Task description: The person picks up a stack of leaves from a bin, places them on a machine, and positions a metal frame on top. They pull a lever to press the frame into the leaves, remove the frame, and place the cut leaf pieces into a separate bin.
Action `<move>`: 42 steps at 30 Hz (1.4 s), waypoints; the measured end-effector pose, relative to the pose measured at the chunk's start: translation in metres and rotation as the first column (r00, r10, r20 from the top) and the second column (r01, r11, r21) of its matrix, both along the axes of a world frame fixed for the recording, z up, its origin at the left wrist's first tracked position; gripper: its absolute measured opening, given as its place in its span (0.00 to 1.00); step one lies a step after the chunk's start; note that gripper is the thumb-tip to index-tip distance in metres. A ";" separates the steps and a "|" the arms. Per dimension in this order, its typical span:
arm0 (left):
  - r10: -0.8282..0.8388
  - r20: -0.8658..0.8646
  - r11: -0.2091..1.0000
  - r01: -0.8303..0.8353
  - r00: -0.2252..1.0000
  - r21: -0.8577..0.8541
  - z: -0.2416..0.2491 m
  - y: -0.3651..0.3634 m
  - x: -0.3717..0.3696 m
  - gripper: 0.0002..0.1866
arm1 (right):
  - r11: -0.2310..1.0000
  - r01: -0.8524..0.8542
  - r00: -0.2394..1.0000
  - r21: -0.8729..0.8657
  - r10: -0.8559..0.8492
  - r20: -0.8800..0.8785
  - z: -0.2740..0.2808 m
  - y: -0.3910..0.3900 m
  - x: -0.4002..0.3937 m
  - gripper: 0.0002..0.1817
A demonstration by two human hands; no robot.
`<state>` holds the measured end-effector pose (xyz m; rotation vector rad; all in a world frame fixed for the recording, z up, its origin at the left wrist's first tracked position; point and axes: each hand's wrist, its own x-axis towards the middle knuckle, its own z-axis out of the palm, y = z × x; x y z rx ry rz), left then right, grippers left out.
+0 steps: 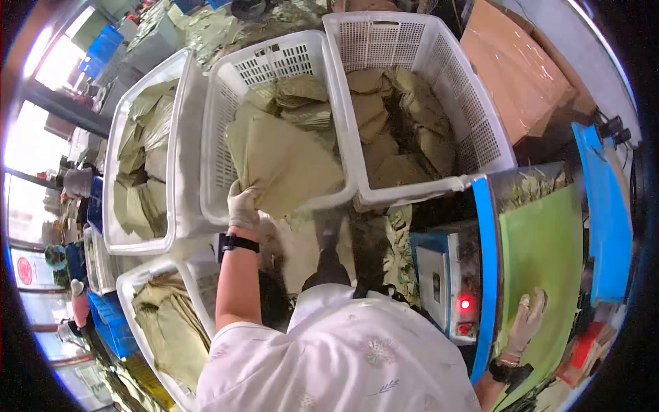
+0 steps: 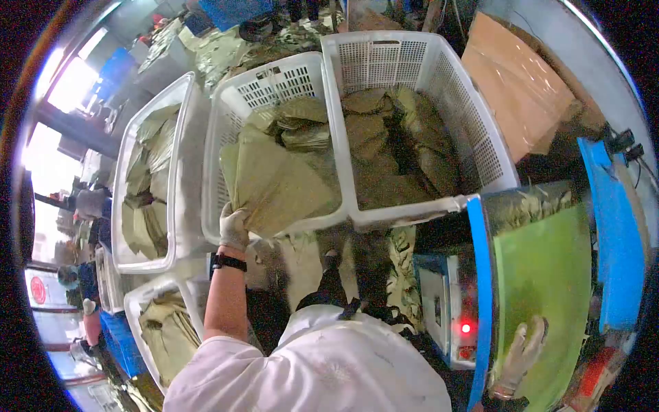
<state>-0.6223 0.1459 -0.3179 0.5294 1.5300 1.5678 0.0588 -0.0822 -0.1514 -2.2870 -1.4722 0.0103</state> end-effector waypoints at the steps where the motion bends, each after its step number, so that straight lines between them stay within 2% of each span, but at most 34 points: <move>1: -0.008 0.013 1.000 0.008 1.000 -0.006 -0.005 0.019 -0.016 0.22 | 1.000 0.008 1.000 -0.006 -0.008 0.013 -0.008 0.014 -0.013 0.25; 3: -0.071 0.086 0.992 0.080 0.994 -0.101 -0.011 0.047 -0.036 0.24 | 0.989 0.133 0.991 -0.065 -0.135 -0.021 -0.015 0.038 -0.035 0.27; 4: -0.105 0.060 0.975 0.114 0.993 -0.191 -0.004 0.066 -0.038 0.29 | 0.958 0.221 0.965 -0.182 -0.187 0.185 -0.002 0.056 -0.062 0.30; 5: -0.104 0.078 0.971 0.119 0.991 -0.210 -0.004 0.086 -0.047 0.29 | 0.954 0.225 0.961 -0.199 -0.184 0.205 -0.003 0.060 -0.064 0.30; 7: -0.388 0.105 0.897 0.402 0.915 -0.184 -0.008 0.137 -0.071 0.34 | 0.945 0.288 0.880 -0.158 -0.196 0.433 -0.019 0.059 -0.056 0.29; 9: -0.521 0.151 0.840 0.536 0.840 -0.084 -0.042 0.190 -0.094 0.34 | 0.924 0.328 0.867 -0.196 -0.211 0.451 -0.020 0.055 -0.053 0.29; 10: -0.521 0.171 0.837 0.540 0.836 -0.089 -0.054 0.210 -0.092 0.34 | 0.924 0.317 0.856 -0.213 -0.182 0.484 -0.017 0.055 -0.054 0.29; 12: -0.493 -0.173 0.848 0.426 0.852 -0.316 -0.070 0.243 -0.084 0.33 | 0.926 0.297 0.841 -0.231 -0.140 0.522 -0.012 0.054 -0.051 0.29; 13: -0.487 -0.163 0.850 0.421 0.858 -0.317 -0.100 0.253 -0.085 0.33 | 0.934 0.263 0.852 -0.243 -0.106 0.513 -0.010 0.053 -0.049 0.30; 14: -0.536 -0.430 0.838 0.395 0.727 -0.377 -0.145 0.259 -0.085 0.33 | 0.941 0.225 0.863 -0.252 -0.072 0.500 -0.008 0.056 -0.048 0.30; 15: -0.552 -0.651 0.834 0.348 0.520 -0.429 -0.169 0.262 -0.085 0.33 | 0.944 0.214 0.862 -0.250 -0.062 0.503 -0.006 0.064 -0.049 0.30; 16: -0.545 -0.652 0.838 0.336 0.527 -0.429 -0.170 0.252 -0.082 0.33 | 0.973 0.175 0.940 -0.153 -0.118 0.320 -0.004 0.070 -0.053 0.30; 17: -0.589 -0.551 0.808 0.414 0.592 -0.419 -0.169 0.232 -0.073 0.32 | 0.987 0.153 0.983 -0.054 -0.147 0.113 -0.004 0.074 -0.059 0.30; 18: -0.627 -0.443 0.778 0.486 0.640 -0.398 -0.167 0.207 -0.061 0.30 | 0.989 0.137 0.986 -0.057 -0.131 0.103 0.000 0.089 -0.076 0.30; 19: -0.629 -0.350 0.771 0.499 0.694 -0.395 -0.104 0.176 -0.041 0.27 | 0.993 0.116 0.993 0.035 -0.117 0.021 0.005 0.117 -0.105 0.29; 20: -0.630 -0.315 0.768 0.506 0.710 -0.393 -0.077 0.152 -0.030 0.27 | 0.987 0.096 0.994 0.129 -0.089 -0.064 0.008 0.142 -0.131 0.27; 21: -0.629 -0.279 0.765 0.513 0.725 -0.390 -0.051 0.128 -0.019 0.26 | 0.990 0.061 0.995 0.125 -0.051 -0.088 0.008 0.162 -0.146 0.27; 22: -0.631 -0.306 0.765 0.507 0.713 -0.397 -0.068 0.104 -0.024 0.29 | 0.981 -0.132 0.991 0.141 0.133 -0.002 0.004 0.182 -0.162 0.26; 23: -0.565 -0.255 0.790 0.426 0.785 -0.441 -0.033 0.077 -0.012 0.28 | 0.932 -0.330 0.944 0.148 0.321 0.078 -0.004 0.201 -0.180 0.24; 25: -0.423 -0.133 0.859 0.350 0.896 -0.373 -0.026 0.029 -0.002 0.21 | 0.828 -0.544 0.839 0.136 0.541 0.060 -0.024 0.233 -0.226 0.23; 26: -0.351 -0.114 0.899 0.301 0.929 -0.319 -0.025 0.000 -0.005 0.18 | 0.782 -0.614 0.786 0.108 0.618 -0.008 -0.030 0.245 -0.253 0.23; 27: -0.281 -0.092 0.932 0.248 0.955 -0.263 -0.026 -0.029 -0.008 0.15 | 0.704 -0.701 0.707 0.110 0.707 -0.012 -0.061 0.258 -0.260 0.25; 28: -0.253 -0.358 0.952 0.165 0.899 -0.259 0.012 -0.056 0.000 0.15 | 0.681 -0.729 0.678 0.073 0.732 -0.068 -0.089 0.265 -0.270 0.26; 29: -0.229 -0.597 0.963 0.089 0.769 -0.255 0.040 -0.085 0.002 0.14 | 0.656 -0.754 0.648 0.036 0.752 -0.120 -0.111 0.270 -0.283 0.28; 31: -0.085 -0.621 0.972 -0.072 0.779 -0.223 0.058 -0.155 -0.003 0.14 | 0.580 -0.808 0.587 -0.103 0.779 -0.220 -0.148 0.278 -0.293 0.34; 32: -0.002 -0.618 0.973 -0.140 0.786 -0.181 0.072 -0.186 0.003 0.13 | 0.587 -0.790 0.613 -0.177 0.752 -0.244 -0.169 0.281 -0.295 0.37; 33: 0.140 -0.534 0.961 -0.244 0.834 -0.129 0.089 -0.218 0.008 0.13 | 0.585 -0.767 0.640 -0.264 0.723 -0.258 -0.186 0.283 -0.297 0.39; 34: 0.204 -0.644 0.931 -0.349 0.738 -0.105 0.094 -0.252 0.005 0.13 | 0.536 -0.802 0.594 -0.263 0.762 -0.256 -0.188 0.278 -0.302 0.39; 35: 0.248 -0.739 0.895 -0.440 0.627 -0.073 0.095 -0.286 -0.001 0.13 | 0.542 -0.788 0.596 -0.292 0.791 -0.140 -0.190 0.273 -0.306 0.41; 36: 0.346 -0.710 0.807 -0.581 0.614 -0.109 0.082 -0.323 -0.007 0.15 | 0.557 -0.768 0.591 -0.315 0.806 -0.018 -0.187 0.272 -0.311 0.43; 37: 0.433 -0.682 0.704 -0.693 0.590 -0.153 0.071 -0.354 -0.013 0.16 | 0.530 -0.786 0.562 -0.319 0.827 -0.010 -0.184 0.277 -0.316 0.43; 39: 0.131 -0.851 0.454 -0.794 0.508 -0.404 0.086 -0.417 -0.020 0.27 | 0.538 -0.728 0.574 -0.425 0.817 0.051 -0.172 0.274 -0.317 0.49; 40: 0.145 -0.847 0.452 -0.796 0.511 -0.403 0.085 -0.439 -0.026 0.27 | 0.528 -0.772 0.521 -0.354 0.845 0.123 -0.203 0.291 -0.300 0.52; 42: -0.105 -0.717 0.075 -0.714 0.689 -0.696 0.076 -0.472 -0.039 0.38 | 0.553 -0.729 0.543 -0.403 0.826 0.150 -0.199 0.290 -0.305 0.53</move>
